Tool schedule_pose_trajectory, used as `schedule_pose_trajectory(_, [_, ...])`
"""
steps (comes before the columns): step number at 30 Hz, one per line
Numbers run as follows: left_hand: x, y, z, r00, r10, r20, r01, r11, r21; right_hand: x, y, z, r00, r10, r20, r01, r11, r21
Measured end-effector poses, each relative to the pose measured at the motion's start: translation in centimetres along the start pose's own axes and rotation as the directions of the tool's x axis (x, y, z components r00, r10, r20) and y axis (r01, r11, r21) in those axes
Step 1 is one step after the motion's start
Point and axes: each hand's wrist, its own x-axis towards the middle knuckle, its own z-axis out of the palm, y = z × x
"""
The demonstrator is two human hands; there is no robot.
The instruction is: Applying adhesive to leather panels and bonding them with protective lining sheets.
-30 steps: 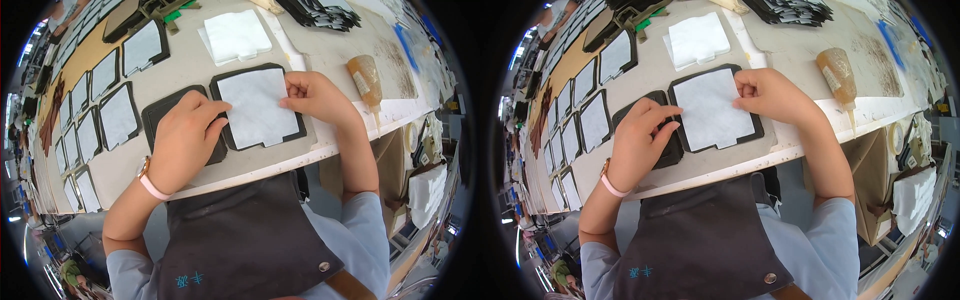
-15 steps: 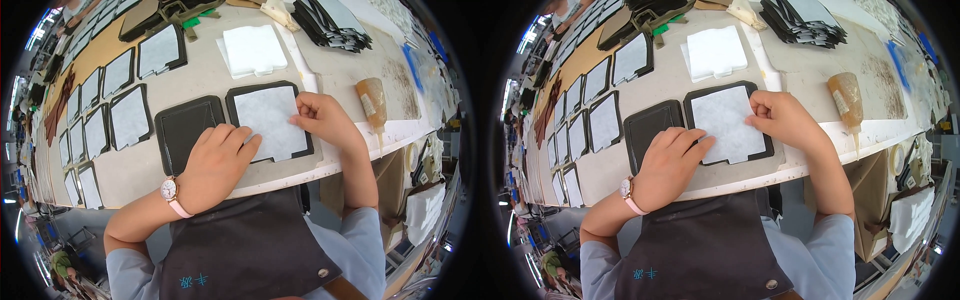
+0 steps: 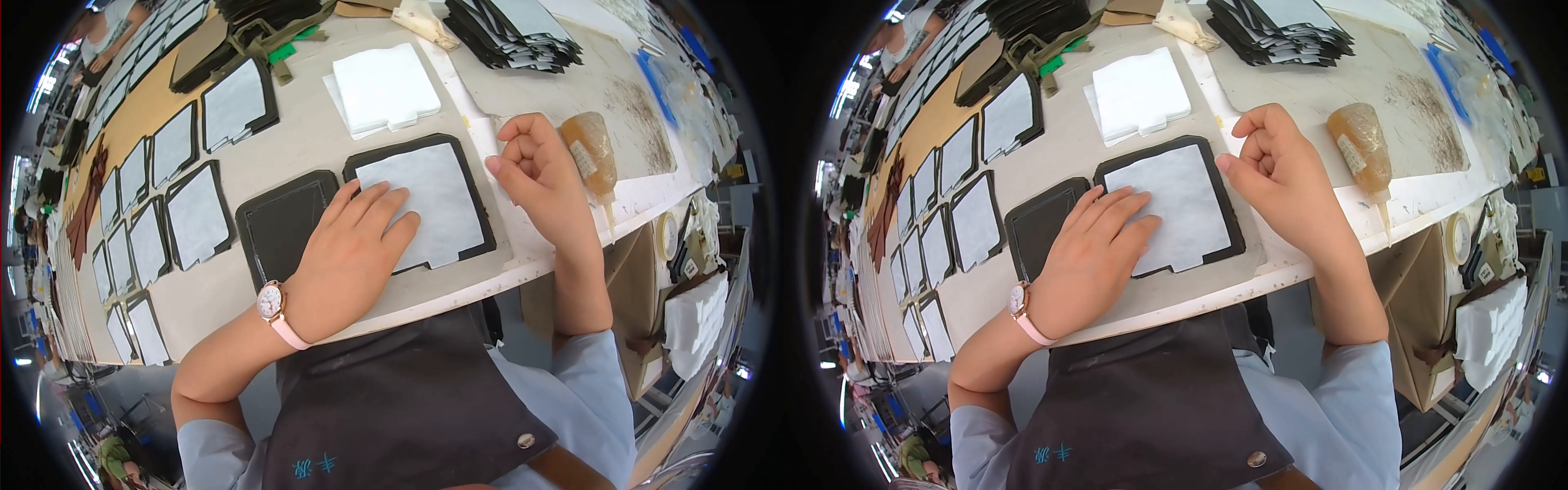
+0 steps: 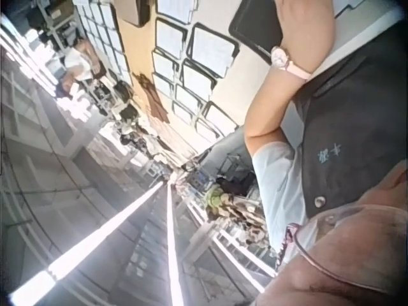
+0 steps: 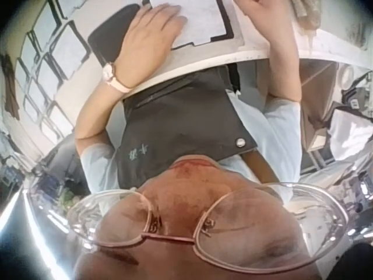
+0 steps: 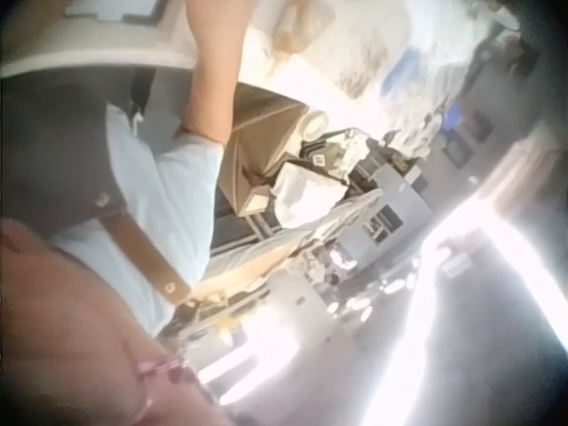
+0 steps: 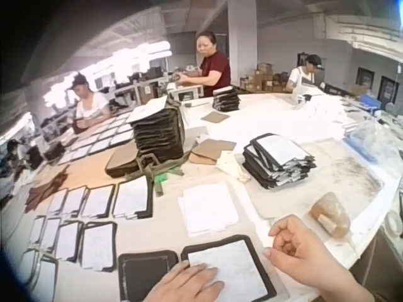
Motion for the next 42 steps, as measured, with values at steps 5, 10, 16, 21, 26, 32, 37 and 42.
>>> schedule_pose_trajectory(5, [1.2,0.0,0.3,0.992,0.069,0.107,-0.057,0.992,-0.113,-2.3,1.0,-0.7,1.0,-0.008,-0.026,0.011,0.992,0.126])
schedule_pose_trajectory(10, [1.8,-0.1,0.3,0.984,0.099,0.149,-0.069,0.978,-0.195,-3.8,2.2,-1.2,1.0,0.027,0.003,-0.027,0.993,0.119])
schedule_pose_trajectory(16, [2.3,0.8,0.5,0.98,0.167,0.107,-0.127,0.942,-0.312,-4.2,2.5,-1.3,0.99,-0.119,0.077,0.127,0.987,-0.102])
schedule_pose_trajectory(21, [2.4,0.6,0.6,0.956,0.253,0.145,-0.187,0.913,-0.363,-4.4,2.9,-1.8,0.911,-0.239,0.336,0.353,0.873,-0.337])
schedule_pose_trajectory(26, [2.1,0.2,-0.2,0.968,0.202,0.15,-0.154,0.948,-0.278,-4.4,2.4,-1.8,0.929,-0.228,0.293,0.32,0.891,-0.322])
schedule_pose_trajectory(32, [2.2,-0.9,0.1,0.99,0.06,0.125,-0.057,0.998,-0.03,-3.1,1.0,1.1,0.891,-0.39,0.232,0.453,0.797,-0.399])
schedule_pose_trajectory(37, [2.0,-1.5,0.3,0.984,0.086,0.154,-0.081,0.996,-0.037,-1.7,1.2,4.3,0.857,-0.31,0.411,0.506,0.655,-0.561])
schedule_pose_trajectory(42, [0.6,-2.7,-0.4,0.996,-0.055,0.077,0.04,0.982,0.183,-1.8,2.0,4.3,0.948,-0.198,0.25,0.309,0.38,-0.872])
